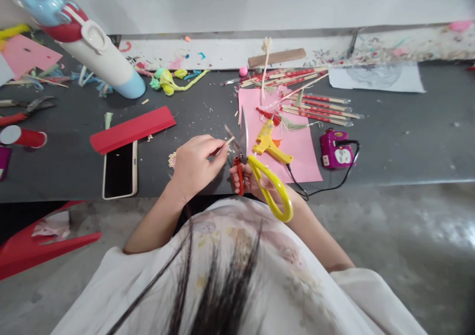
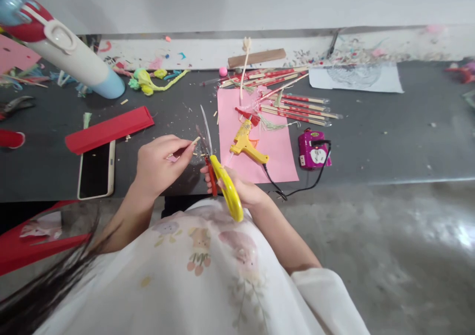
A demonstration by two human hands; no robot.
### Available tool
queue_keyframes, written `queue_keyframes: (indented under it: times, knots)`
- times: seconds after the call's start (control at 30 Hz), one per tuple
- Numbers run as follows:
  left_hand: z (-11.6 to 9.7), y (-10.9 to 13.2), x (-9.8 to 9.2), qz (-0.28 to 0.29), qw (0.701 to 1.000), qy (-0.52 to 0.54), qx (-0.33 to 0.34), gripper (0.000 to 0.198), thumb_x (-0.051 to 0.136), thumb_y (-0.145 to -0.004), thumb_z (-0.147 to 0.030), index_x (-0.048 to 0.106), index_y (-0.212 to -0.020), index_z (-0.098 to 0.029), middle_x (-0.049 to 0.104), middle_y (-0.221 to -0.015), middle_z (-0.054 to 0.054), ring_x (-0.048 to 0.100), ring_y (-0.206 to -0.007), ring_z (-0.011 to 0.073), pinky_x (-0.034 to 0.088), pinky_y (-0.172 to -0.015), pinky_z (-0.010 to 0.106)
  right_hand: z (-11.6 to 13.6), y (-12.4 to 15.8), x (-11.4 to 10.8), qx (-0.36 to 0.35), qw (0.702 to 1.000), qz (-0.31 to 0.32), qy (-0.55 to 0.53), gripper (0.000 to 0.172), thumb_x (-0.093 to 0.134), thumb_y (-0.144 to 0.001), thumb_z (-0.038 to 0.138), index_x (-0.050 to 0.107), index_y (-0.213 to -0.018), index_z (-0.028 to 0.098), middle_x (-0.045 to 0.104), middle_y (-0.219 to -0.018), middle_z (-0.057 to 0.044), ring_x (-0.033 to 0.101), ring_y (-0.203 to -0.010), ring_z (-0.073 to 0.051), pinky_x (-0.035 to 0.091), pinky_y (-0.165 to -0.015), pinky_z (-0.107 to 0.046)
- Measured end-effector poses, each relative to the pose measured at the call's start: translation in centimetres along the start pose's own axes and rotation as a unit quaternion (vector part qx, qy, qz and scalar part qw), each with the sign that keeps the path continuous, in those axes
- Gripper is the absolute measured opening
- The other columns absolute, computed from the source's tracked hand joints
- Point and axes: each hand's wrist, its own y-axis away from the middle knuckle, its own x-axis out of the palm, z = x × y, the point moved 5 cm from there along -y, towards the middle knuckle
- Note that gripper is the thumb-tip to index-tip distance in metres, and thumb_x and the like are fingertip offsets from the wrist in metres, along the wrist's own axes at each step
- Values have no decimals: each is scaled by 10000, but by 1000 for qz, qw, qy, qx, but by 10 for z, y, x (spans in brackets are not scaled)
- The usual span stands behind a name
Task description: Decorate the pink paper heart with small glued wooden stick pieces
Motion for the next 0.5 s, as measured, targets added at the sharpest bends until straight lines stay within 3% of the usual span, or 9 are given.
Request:
queue_keyframes:
  times: [0.17,0.5]
  knots:
    - [-1,0,4,35,999,-16,11,217,556,-939,-291,730,-848,-197,696,-782,15,623,-756,128,428,-665,230,4,2,2,20,999,-15,27,524,813,-597,470,653,-1040,238,547,-941,-8,538,-812,-136,497,-798,-310]
    - [-6,1,3,73,996,-21,49,259,510,-961,-287,702,-815,-193,679,-778,21,601,-750,141,433,-680,249,11,3,5,54,997,-30,53,454,763,-593,395,606,-984,228,520,-924,-9,522,-807,-147,480,-821,-345]
